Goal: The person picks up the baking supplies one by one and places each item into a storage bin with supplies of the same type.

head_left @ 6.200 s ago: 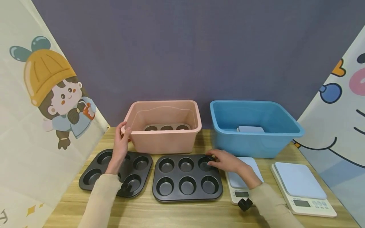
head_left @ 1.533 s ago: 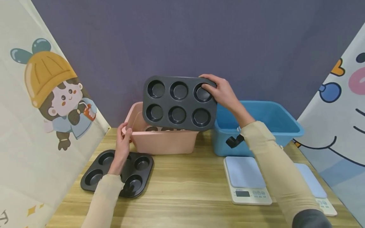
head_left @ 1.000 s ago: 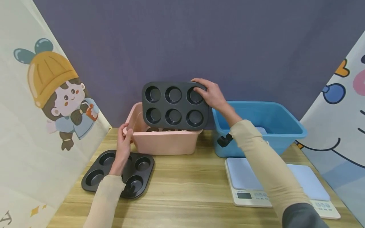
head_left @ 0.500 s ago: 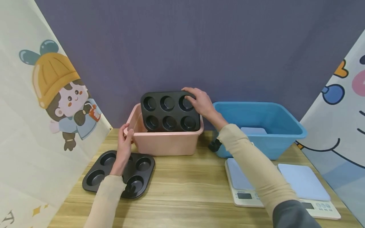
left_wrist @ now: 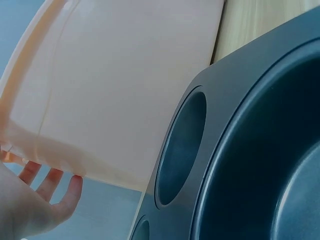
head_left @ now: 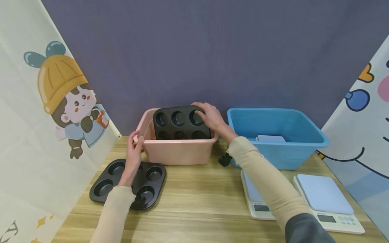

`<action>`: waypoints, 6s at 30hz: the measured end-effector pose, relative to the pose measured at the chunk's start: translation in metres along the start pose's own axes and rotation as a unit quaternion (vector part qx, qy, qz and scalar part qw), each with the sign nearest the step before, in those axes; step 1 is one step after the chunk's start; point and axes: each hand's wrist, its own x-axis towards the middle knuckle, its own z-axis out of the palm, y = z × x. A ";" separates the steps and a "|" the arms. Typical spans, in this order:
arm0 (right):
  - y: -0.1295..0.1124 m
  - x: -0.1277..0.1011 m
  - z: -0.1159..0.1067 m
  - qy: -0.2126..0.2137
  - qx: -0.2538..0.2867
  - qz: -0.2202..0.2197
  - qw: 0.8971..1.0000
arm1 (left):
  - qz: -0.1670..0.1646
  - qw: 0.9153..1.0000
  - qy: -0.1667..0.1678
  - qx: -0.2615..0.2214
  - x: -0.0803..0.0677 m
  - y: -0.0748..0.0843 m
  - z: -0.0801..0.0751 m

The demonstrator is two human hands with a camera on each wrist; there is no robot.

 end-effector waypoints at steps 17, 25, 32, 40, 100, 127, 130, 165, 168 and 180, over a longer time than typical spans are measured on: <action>0.010 0.000 0.011 -0.065 -0.010 0.011 0.998 | -0.004 1.000 -0.001 -0.001 0.000 0.001 0.003; 0.003 -0.010 0.004 -0.106 -0.042 0.077 0.991 | -0.006 1.000 -0.009 -0.006 -0.003 0.001 0.002; 0.003 -0.014 0.004 -0.101 -0.055 0.085 0.990 | -0.004 1.000 -0.014 -0.013 -0.004 0.001 0.002; 0.003 -0.019 0.001 -0.099 -0.015 0.084 0.991 | -0.011 1.000 -0.008 -0.009 0.004 -0.013 0.001; -0.047 -0.115 -0.004 -0.027 0.206 0.053 0.977 | -0.017 1.000 -0.013 0.002 -0.006 0.008 0.003; -0.065 -0.134 0.067 -0.138 0.261 0.051 0.954 | -0.012 1.000 -0.012 0.001 -0.008 0.008 0.005; -0.066 -0.134 0.075 -0.145 0.265 0.049 0.952 | -0.013 1.000 -0.011 0.001 -0.008 0.008 0.005; -0.080 -0.141 0.160 -0.182 0.330 0.132 0.917 | -0.016 1.000 0.002 -0.009 0.005 -0.008 0.004; -0.082 -0.142 0.164 -0.187 0.340 0.137 0.911 | -0.015 1.000 0.007 -0.006 0.012 -0.020 0.003; -0.085 -0.143 0.184 -0.166 0.393 0.177 0.887 | -0.008 1.000 0.009 0.005 0.009 -0.024 0.001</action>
